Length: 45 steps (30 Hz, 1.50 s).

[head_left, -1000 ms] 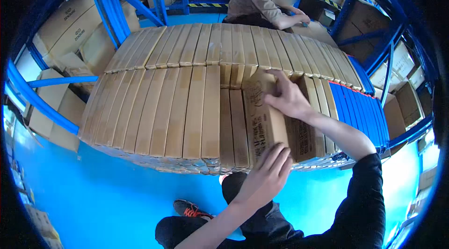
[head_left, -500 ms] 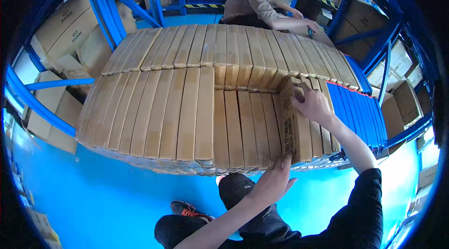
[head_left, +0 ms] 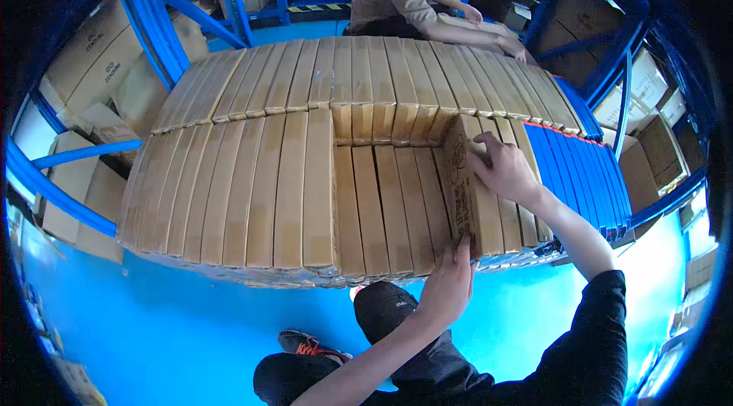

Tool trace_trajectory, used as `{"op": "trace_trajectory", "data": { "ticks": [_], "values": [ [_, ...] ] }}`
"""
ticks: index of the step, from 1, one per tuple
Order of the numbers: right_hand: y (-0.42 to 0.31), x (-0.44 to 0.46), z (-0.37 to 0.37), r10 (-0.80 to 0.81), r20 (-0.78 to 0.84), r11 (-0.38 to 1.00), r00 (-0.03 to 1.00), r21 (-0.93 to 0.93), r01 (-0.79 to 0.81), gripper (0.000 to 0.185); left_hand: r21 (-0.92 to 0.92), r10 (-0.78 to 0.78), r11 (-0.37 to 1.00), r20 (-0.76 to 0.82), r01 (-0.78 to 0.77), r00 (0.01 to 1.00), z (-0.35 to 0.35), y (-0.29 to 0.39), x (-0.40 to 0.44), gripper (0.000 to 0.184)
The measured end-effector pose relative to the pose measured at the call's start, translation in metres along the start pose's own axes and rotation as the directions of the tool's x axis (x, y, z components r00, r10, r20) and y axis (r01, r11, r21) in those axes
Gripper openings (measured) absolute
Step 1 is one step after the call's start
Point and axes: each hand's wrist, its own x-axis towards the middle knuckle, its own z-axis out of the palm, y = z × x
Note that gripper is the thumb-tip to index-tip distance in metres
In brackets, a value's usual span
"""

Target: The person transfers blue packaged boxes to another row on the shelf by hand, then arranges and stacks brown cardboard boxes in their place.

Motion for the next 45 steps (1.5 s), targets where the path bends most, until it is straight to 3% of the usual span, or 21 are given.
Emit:
{"op": "trace_trajectory", "data": {
  "ticks": [8,11,14,16,19,20,24,28,32,35,38,41,42,45],
  "values": [
    [0.001,-0.007,0.016,-0.102,-0.092,0.983,0.991,-0.163,0.086,0.032,-0.034,-0.051,0.998,0.031,0.052,0.998,-0.006,0.001,0.007,0.049],
    [-0.002,-0.007,0.016,-0.104,-0.096,0.981,0.990,-0.173,0.086,0.028,-0.023,-0.073,0.997,0.119,0.076,0.990,-0.012,0.009,0.003,0.050],
    [-0.004,-0.008,0.014,-0.114,-0.091,0.980,0.989,-0.172,0.097,0.024,0.015,0.037,0.999,0.003,-0.037,0.999,-0.012,0.012,-0.002,0.048],
    [-0.008,-0.009,0.014,-0.152,-0.143,0.981,0.978,-0.143,0.131,0.019,0.011,0.031,0.999,-0.006,-0.031,1.000,-0.019,0.013,-0.003,0.047],
    [-0.010,-0.013,0.012,-0.061,-0.102,0.995,0.993,-0.086,0.053,0.018,0.040,0.007,0.999,0.004,-0.007,1.000,-0.028,0.012,0.000,0.045],
    [-0.006,-0.013,0.016,-0.127,-0.162,0.986,0.979,-0.132,0.106,0.013,0.056,-0.003,0.998,0.009,0.003,1.000,-0.030,0.012,0.001,0.045],
    [-0.004,-0.013,0.018,-0.171,-0.259,0.985,0.951,-0.025,0.170,0.008,0.118,0.083,0.991,-0.124,-0.068,0.989,-0.038,0.016,0.000,0.042],
    [-0.017,-0.010,0.012,-0.141,-0.210,0.990,0.968,-0.016,0.141,0.009,0.228,0.126,0.969,-0.133,-0.093,0.983,-0.045,0.005,-0.004,0.038],
    [-0.064,0.009,0.001,-0.412,-0.225,0.900,0.883,0.049,0.433,0.007,0.473,0.015,0.880,0.049,-0.036,0.999,-0.053,0.001,-0.011,0.033],
    [-0.076,0.031,0.015,-0.643,0.118,0.763,0.756,0.024,0.646,0.015,0.501,-0.030,0.865,0.100,-0.025,0.995,-0.049,0.000,-0.017,0.032],
    [-0.111,0.041,0.027,-0.552,0.557,0.750,0.620,0.007,0.661,0.024,0.548,0.041,0.833,0.073,-0.074,0.997,-0.044,-0.010,-0.021,0.035],
    [-0.110,0.043,0.078,-0.634,0.585,0.684,0.505,0.122,0.719,0.024,0.559,0.004,0.829,0.036,-0.024,0.999,-0.045,-0.015,-0.025,0.036],
    [-0.111,0.040,0.086,-0.647,0.568,0.682,0.508,0.133,0.720,0.025,0.578,-0.021,0.816,0.052,-0.013,0.998,-0.046,-0.018,-0.027,0.037],
    [-0.107,0.046,0.088,-0.660,0.666,0.663,0.346,0.300,0.686,0.024,0.641,-0.056,0.768,0.083,-0.010,0.995,-0.052,-0.023,-0.034,0.040]
  ]
}}
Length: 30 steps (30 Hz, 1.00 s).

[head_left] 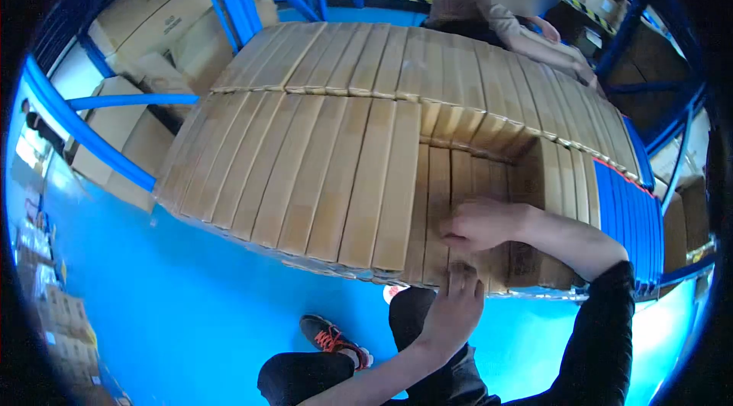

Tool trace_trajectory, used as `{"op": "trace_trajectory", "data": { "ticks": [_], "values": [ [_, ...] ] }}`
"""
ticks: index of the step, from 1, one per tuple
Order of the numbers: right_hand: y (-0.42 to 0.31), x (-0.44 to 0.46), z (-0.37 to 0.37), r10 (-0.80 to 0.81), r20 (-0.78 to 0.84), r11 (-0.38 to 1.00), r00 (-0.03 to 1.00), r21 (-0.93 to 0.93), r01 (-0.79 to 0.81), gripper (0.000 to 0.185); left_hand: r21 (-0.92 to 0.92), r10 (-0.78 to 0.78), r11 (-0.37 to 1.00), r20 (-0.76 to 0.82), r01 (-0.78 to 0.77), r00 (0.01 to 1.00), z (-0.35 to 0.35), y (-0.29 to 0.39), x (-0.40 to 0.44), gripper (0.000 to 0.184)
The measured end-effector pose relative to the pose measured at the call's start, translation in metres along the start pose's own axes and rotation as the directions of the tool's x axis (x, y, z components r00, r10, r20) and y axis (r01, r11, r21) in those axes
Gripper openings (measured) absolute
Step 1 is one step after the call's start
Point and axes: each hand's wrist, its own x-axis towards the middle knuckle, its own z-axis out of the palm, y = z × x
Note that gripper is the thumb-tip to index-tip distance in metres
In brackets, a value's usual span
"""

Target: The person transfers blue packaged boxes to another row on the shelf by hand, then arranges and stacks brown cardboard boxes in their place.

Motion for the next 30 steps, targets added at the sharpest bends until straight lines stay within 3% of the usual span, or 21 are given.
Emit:
{"op": "trace_trajectory", "data": {
  "ticks": [1,4,7,13,16,28,30],
  "values": [
    [0.001,-0.001,0.001,0.007,-0.072,0.990,0.997,0.140,0.003,0.022,0.031,0.026,0.999,-0.007,-0.026,1.000,0.001,-0.002,-0.003,0.041],
    [0.004,-0.002,-0.003,-0.001,-0.180,0.982,0.984,0.188,0.035,0.020,0.095,0.083,0.992,-0.013,-0.081,0.996,0.003,-0.007,-0.012,0.049],
    [0.005,-0.005,-0.002,0.020,-0.089,0.970,0.996,0.244,0.002,0.020,0.140,0.096,0.985,0.031,-0.099,0.995,-0.001,-0.005,-0.014,0.052],
    [0.012,-0.012,0.016,-0.014,-0.004,0.984,1.000,0.179,0.015,0.019,0.175,0.105,0.979,0.009,-0.105,0.994,0.002,0.000,-0.003,0.050],
    [0.015,-0.014,0.019,0.014,-0.018,0.943,1.000,0.332,-0.007,0.019,0.188,0.113,0.976,-0.019,-0.107,0.993,0.004,-0.002,0.001,0.048],
    [0.001,-0.014,0.010,0.096,0.010,0.978,0.995,0.187,-0.096,0.019,0.204,0.093,0.976,-0.082,-0.074,0.992,0.008,0.003,0.004,0.039],
    [0.003,-0.016,0.008,0.078,0.017,0.969,0.997,0.235,-0.080,0.020,0.216,0.099,0.973,-0.075,-0.081,0.992,0.004,0.002,0.004,0.039]
  ]
}}
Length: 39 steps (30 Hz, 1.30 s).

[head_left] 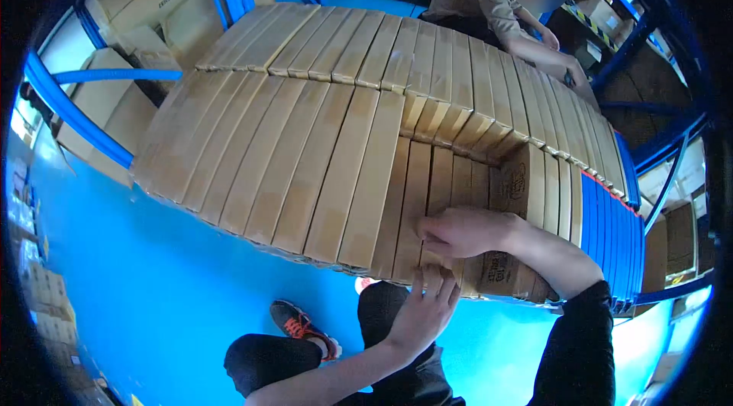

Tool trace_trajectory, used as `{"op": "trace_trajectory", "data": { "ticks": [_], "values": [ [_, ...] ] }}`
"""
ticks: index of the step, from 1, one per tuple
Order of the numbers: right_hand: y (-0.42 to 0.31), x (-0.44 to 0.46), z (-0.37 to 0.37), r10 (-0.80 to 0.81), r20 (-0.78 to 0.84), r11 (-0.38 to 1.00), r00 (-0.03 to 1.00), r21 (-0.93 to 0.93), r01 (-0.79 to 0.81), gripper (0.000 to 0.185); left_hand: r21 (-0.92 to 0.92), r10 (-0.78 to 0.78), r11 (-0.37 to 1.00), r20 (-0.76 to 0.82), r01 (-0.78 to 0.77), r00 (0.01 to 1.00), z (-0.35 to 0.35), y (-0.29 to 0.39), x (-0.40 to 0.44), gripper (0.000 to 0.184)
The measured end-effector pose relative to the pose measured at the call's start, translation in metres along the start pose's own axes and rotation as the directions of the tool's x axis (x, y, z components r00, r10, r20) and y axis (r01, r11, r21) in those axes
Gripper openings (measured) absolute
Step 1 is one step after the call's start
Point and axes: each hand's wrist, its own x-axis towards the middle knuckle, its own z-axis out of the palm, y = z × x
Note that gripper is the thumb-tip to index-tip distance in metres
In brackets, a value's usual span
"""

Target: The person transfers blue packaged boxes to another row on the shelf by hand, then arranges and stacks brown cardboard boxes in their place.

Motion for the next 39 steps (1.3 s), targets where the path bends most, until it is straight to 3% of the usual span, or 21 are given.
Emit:
{"op": "trace_trajectory", "data": {
  "ticks": [11,13,15,16,17,19,20,21,22,24,27,30,33,36,39],
  "values": [
    [0.003,-0.002,-0.002,0.051,0.054,0.998,0.997,0.017,-0.052,0.022,-0.044,-0.011,0.999,0.045,0.013,0.999,0.005,0.004,-0.004,0.044],
    [0.005,0.000,0.000,0.019,0.037,1.000,0.999,-0.011,-0.018,0.023,-0.124,-0.042,0.991,0.091,0.053,0.995,0.013,0.011,-0.006,0.042],
    [-0.006,0.000,-0.007,0.072,0.052,0.997,0.996,0.021,-0.073,0.026,-0.076,-0.086,0.993,0.116,0.095,0.989,0.021,0.017,-0.004,0.044],
    [-0.012,0.001,-0.013,0.118,0.083,0.993,0.990,-0.024,-0.117,0.029,-0.050,-0.143,0.988,0.060,0.146,0.988,0.036,0.025,-0.005,0.043],
    [-0.008,0.002,-0.006,0.097,0.020,0.995,0.995,-0.033,-0.096,0.030,-0.095,-0.099,0.992,-0.119,0.088,0.988,0.053,0.027,-0.011,0.043],
    [-0.007,0.005,-0.005,0.042,-0.044,0.997,0.998,-0.070,-0.045,0.029,-0.009,-0.192,0.981,-0.082,0.192,0.978,0.069,0.038,-0.004,0.048],
    [-0.007,0.003,-0.005,0.116,-0.013,0.991,0.993,-0.069,-0.116,0.029,0.019,-0.119,0.992,-0.158,0.123,0.980,0.069,0.034,-0.005,0.050],
    [-0.001,0.006,-0.003,0.045,-0.034,0.997,0.998,-0.056,-0.047,0.028,-0.202,-0.132,0.974,-0.116,0.106,0.984,0.088,0.042,-0.005,0.050],
    [-0.001,0.006,-0.001,0.067,-0.039,0.997,0.997,-0.046,-0.069,0.026,-0.299,-0.191,0.944,-0.153,0.138,0.970,0.135,0.061,0.012,0.048],
    [-0.003,0.001,-0.001,0.156,-0.045,0.987,0.987,-0.027,-0.157,0.023,-0.051,-0.092,0.995,-0.282,0.080,0.955,0.045,0.017,-0.004,0.027],
    [-0.011,0.003,-0.010,0.105,0.009,0.992,0.994,-0.068,-0.104,0.021,-0.122,-0.114,0.988,-0.169,0.094,0.979,0.055,0.023,0.003,0.030],
    [0.000,0.001,-0.001,0.074,-0.042,0.995,0.996,-0.058,-0.077,0.023,-0.202,-0.147,0.973,-0.188,0.108,0.971,0.045,0.016,0.012,0.030],
    [0.010,0.001,-0.003,-0.091,-0.017,0.995,0.996,-0.036,0.091,0.026,-0.324,-0.226,0.924,-0.028,0.205,0.974,0.003,-0.013,0.026,0.045],
    [0.028,0.004,0.010,-0.153,-0.037,0.981,0.987,-0.124,0.148,0.029,-0.167,-0.330,0.938,-0.168,0.303,0.929,-0.031,-0.058,0.021,0.049],
    [0.008,0.007,-0.004,-0.078,0.027,0.991,0.997,-0.106,0.081,0.032,-0.069,-0.446,0.894,-0.244,0.443,0.861,-0.038,-0.061,0.020,0.051]
  ]
}}
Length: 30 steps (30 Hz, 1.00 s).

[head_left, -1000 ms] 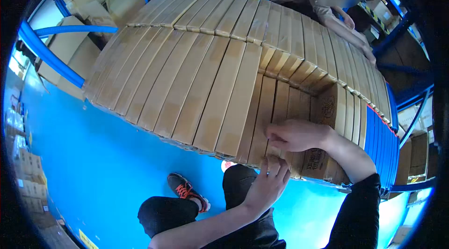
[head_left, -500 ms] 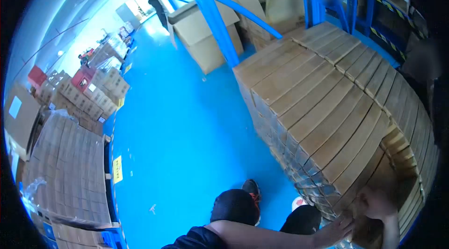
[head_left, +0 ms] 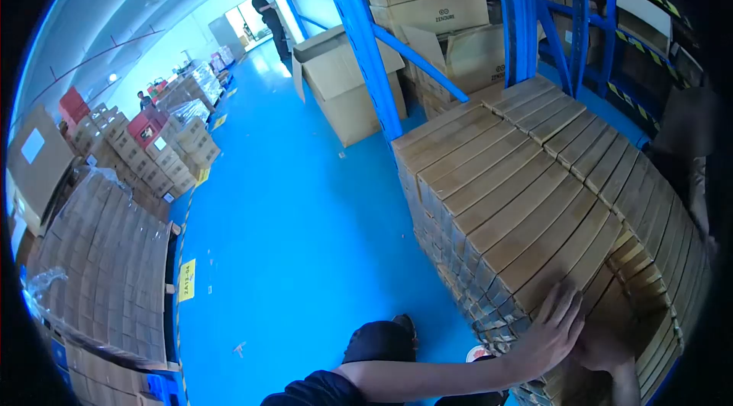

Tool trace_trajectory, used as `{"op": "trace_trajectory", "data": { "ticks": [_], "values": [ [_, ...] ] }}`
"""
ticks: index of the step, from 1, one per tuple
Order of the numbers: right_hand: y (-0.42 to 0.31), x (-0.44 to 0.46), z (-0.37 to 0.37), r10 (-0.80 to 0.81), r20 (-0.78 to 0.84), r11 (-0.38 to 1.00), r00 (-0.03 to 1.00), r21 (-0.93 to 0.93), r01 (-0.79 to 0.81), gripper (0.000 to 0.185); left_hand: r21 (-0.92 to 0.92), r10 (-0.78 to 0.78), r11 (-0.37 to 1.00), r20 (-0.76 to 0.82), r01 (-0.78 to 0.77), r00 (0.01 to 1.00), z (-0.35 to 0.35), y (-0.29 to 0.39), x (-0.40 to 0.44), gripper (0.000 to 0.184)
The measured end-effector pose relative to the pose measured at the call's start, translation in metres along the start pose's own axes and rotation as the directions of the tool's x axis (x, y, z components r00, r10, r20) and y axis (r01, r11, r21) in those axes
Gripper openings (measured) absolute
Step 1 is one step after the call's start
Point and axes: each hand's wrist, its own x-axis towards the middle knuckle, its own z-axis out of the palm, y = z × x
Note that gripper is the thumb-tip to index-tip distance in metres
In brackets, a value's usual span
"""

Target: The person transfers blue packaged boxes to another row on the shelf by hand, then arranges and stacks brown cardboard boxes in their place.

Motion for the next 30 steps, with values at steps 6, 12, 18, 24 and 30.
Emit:
{"op": "trace_trajectory", "data": {
  "ticks": [6,12,18,24,30],
  "values": [
    [-0.007,0.001,-0.008,0.092,0.114,0.994,0.989,0.055,-0.099,0.045,0.108,-0.152,0.980,-0.140,0.168,0.978,0.002,0.003,-0.003,0.050],
    [-0.013,-0.005,-0.009,0.084,-0.186,0.994,0.979,0.078,-0.071,0.033,0.163,-0.052,0.981,-0.307,0.106,0.950,0.005,0.015,-0.005,0.037],
    [-0.025,-0.001,-0.030,0.231,-0.462,0.969,0.856,0.189,-0.160,0.035,0.105,-0.041,0.990,-0.442,0.097,0.896,0.003,0.012,-0.007,0.037],
    [-0.016,0.001,-0.019,0.287,-0.655,0.942,0.699,0.327,-0.079,0.045,-0.041,-0.043,0.999,-0.244,0.034,0.969,-0.002,0.000,-0.010,0.052],
    [0.078,0.006,0.000,0.429,-0.825,0.900,0.367,0.426,-0.094,0.053,-0.169,0.048,0.981,-0.259,-0.094,0.965,-0.002,0.021,-0.016,0.061]
  ]
}}
